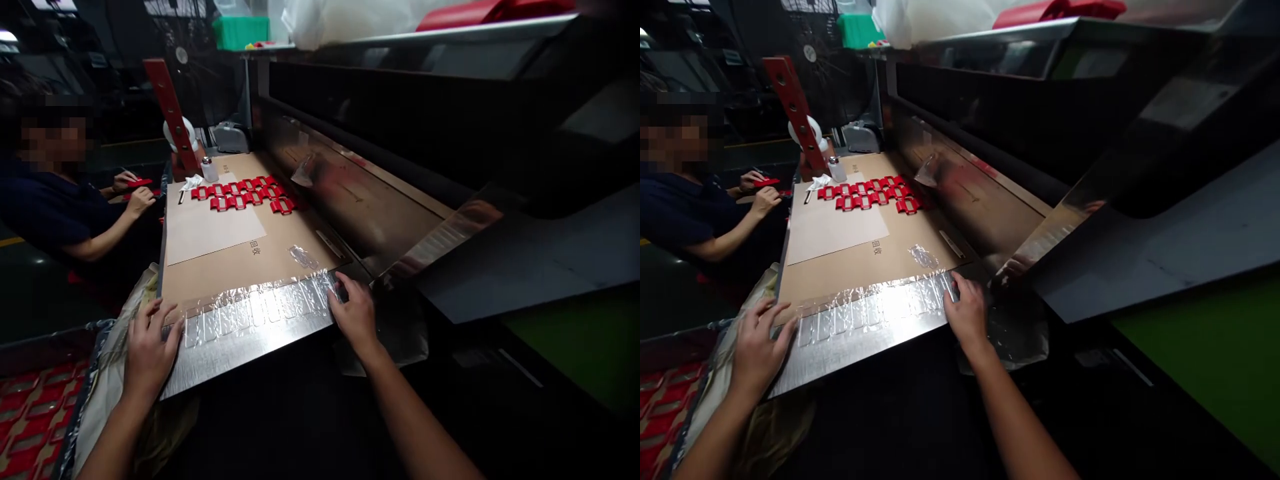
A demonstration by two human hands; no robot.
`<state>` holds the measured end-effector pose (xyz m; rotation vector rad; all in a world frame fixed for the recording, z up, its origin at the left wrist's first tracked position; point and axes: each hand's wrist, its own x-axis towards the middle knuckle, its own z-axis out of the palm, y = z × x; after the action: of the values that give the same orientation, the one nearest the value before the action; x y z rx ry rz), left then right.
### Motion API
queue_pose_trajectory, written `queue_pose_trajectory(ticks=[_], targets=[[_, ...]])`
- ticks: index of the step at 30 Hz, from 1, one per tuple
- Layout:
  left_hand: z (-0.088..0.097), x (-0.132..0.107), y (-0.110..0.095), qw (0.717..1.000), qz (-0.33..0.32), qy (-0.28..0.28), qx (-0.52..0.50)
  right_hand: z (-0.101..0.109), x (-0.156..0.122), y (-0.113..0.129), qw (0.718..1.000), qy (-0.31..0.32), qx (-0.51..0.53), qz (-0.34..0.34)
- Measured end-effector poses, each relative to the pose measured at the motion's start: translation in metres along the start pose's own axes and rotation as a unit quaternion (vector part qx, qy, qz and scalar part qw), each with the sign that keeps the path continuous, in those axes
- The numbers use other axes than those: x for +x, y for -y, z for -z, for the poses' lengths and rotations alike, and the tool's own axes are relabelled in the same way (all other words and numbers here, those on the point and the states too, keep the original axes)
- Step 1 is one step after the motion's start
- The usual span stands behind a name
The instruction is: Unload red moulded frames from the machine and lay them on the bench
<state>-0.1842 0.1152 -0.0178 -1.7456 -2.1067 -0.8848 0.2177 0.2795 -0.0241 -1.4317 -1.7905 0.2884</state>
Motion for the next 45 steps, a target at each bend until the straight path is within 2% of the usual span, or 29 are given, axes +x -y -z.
queue_pose_trajectory(ticks=[3, 7, 11, 15, 17, 19, 22, 24, 26, 28, 30, 32, 34, 37, 41, 45], targets=[[0.004, -0.018, -0.003, 0.998, -0.046, 0.043, -0.012, -0.002, 0.026, -0.008, 0.999, 0.023, -0.035, 0.013], [0.000, -0.028, 0.000, 0.989, -0.096, 0.106, -0.019, -0.023, 0.087, -0.009, 0.997, 0.033, -0.076, 0.007], [0.001, -0.026, 0.000, 0.990, -0.075, 0.105, -0.062, -0.049, 0.140, -0.012, 0.991, 0.076, -0.106, -0.023], [0.005, -0.028, -0.006, 0.995, -0.022, 0.076, -0.064, -0.052, 0.159, -0.012, 0.987, 0.109, -0.103, -0.051], [0.004, -0.028, -0.011, 0.997, 0.007, 0.062, -0.042, -0.048, 0.157, -0.005, 0.989, 0.109, -0.092, -0.047], [0.003, -0.026, -0.015, 0.997, 0.031, 0.071, -0.017, -0.044, 0.144, 0.012, 0.991, 0.109, -0.075, -0.022], [0.007, -0.025, -0.022, 0.992, 0.060, 0.109, 0.002, -0.042, 0.105, 0.056, 0.986, 0.149, 0.020, 0.077], [0.014, -0.029, -0.026, 0.988, 0.077, 0.134, -0.007, -0.044, 0.073, 0.090, 0.962, 0.222, 0.109, 0.113], [0.021, -0.034, -0.028, 0.981, 0.098, 0.162, -0.034, -0.047, 0.046, 0.120, 0.925, 0.334, 0.149, 0.102], [0.028, -0.040, -0.027, 0.972, 0.118, 0.189, -0.075, -0.051, 0.030, 0.142, 0.881, 0.437, 0.152, 0.094], [0.033, -0.043, -0.025, 0.962, 0.137, 0.209, -0.112, -0.055, 0.025, 0.158, 0.843, 0.504, 0.144, 0.120], [0.034, -0.043, -0.022, 0.954, 0.157, 0.214, -0.140, -0.058, 0.027, 0.169, 0.815, 0.538, 0.124, 0.175], [0.033, -0.041, -0.019, 0.951, 0.183, 0.195, -0.156, -0.061, 0.033, 0.176, 0.792, 0.556, 0.096, 0.234], [0.030, -0.037, -0.016, 0.943, 0.220, 0.170, -0.182, -0.062, 0.042, 0.182, 0.768, 0.578, 0.054, 0.271], [0.028, -0.034, -0.013, 0.926, 0.252, 0.165, -0.225, -0.060, 0.051, 0.182, 0.758, 0.589, 0.041, 0.277], [0.028, -0.034, -0.012, 0.910, 0.268, 0.147, -0.280, -0.067, 0.047, 0.184, 0.770, 0.547, 0.028, 0.328]])
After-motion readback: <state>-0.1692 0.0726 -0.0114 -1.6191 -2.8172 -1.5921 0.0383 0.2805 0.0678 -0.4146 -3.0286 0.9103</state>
